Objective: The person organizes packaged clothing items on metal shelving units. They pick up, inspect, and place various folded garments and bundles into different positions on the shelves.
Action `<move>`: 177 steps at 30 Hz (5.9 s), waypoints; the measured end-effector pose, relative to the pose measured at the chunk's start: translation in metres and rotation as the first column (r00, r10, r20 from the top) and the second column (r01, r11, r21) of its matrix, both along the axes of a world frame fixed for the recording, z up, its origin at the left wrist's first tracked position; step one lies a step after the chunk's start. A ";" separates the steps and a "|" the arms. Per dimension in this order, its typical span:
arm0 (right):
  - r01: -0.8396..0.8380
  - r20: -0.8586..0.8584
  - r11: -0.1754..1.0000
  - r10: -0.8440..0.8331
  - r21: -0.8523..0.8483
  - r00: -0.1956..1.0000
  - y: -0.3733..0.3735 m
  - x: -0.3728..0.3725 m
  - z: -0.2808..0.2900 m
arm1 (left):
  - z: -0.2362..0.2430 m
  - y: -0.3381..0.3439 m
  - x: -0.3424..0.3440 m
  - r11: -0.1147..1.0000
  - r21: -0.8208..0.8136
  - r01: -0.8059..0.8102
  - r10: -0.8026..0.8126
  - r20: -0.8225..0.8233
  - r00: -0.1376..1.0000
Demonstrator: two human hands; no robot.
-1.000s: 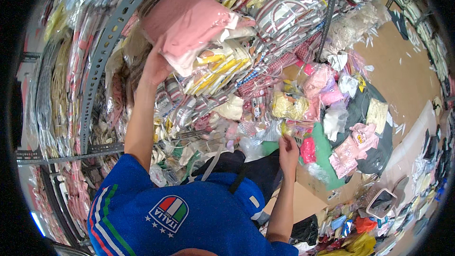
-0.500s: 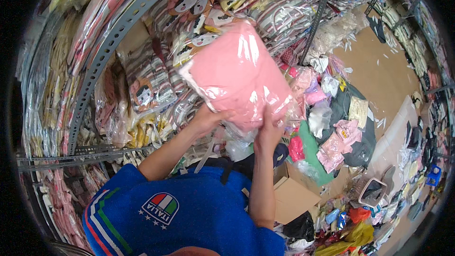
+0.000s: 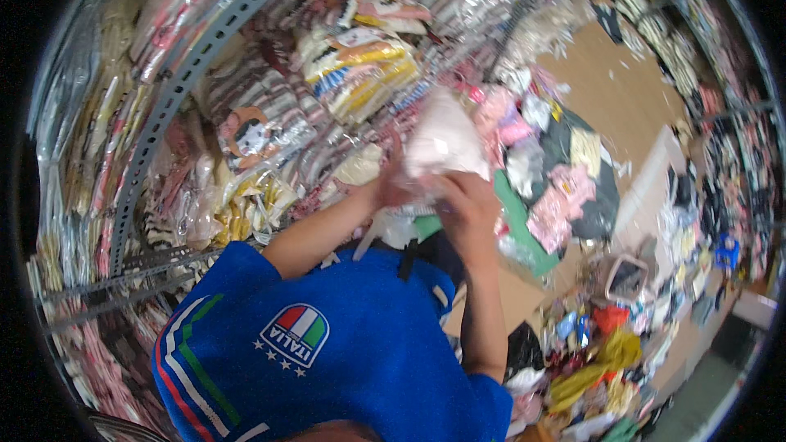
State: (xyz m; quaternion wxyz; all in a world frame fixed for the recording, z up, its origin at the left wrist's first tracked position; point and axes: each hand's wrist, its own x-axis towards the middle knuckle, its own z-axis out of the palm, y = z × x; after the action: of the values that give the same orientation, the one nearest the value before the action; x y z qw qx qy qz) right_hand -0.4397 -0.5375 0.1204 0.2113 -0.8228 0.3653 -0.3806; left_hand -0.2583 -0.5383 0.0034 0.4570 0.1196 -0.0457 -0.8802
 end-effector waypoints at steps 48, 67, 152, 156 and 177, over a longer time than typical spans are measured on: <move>-0.823 0.847 0.255 0.029 0.508 0.531 0.088 0.215 -0.054 | 0.152 0.255 0.241 0.457 -0.252 -0.853 0.507 0.862 0.016; -0.329 0.334 0.058 -0.242 0.942 0.911 0.130 0.065 -0.195 | 0.162 0.001 0.546 0.504 -0.502 -0.703 0.411 0.855 -0.315; -0.463 0.806 0.733 -0.195 0.499 0.559 0.018 0.078 -0.022 | 0.147 0.055 0.030 0.507 -0.651 0.565 0.856 0.301 -0.421; -0.474 0.670 0.486 -0.633 0.734 0.388 0.002 0.036 -0.074 | 0.137 0.086 0.018 0.478 -0.668 0.571 0.839 0.539 -0.072; -0.747 0.728 0.343 -0.633 0.569 0.264 -0.008 0.034 -0.034 | 0.099 0.050 0.136 0.950 -0.287 0.126 0.189 0.846 0.499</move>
State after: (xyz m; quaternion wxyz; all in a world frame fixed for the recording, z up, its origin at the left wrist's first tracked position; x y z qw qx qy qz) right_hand -0.4057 -0.5460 0.0869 0.8271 -0.1234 0.2491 -0.4886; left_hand -0.1226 -0.4885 0.1028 0.4012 0.4710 -0.4041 -0.6737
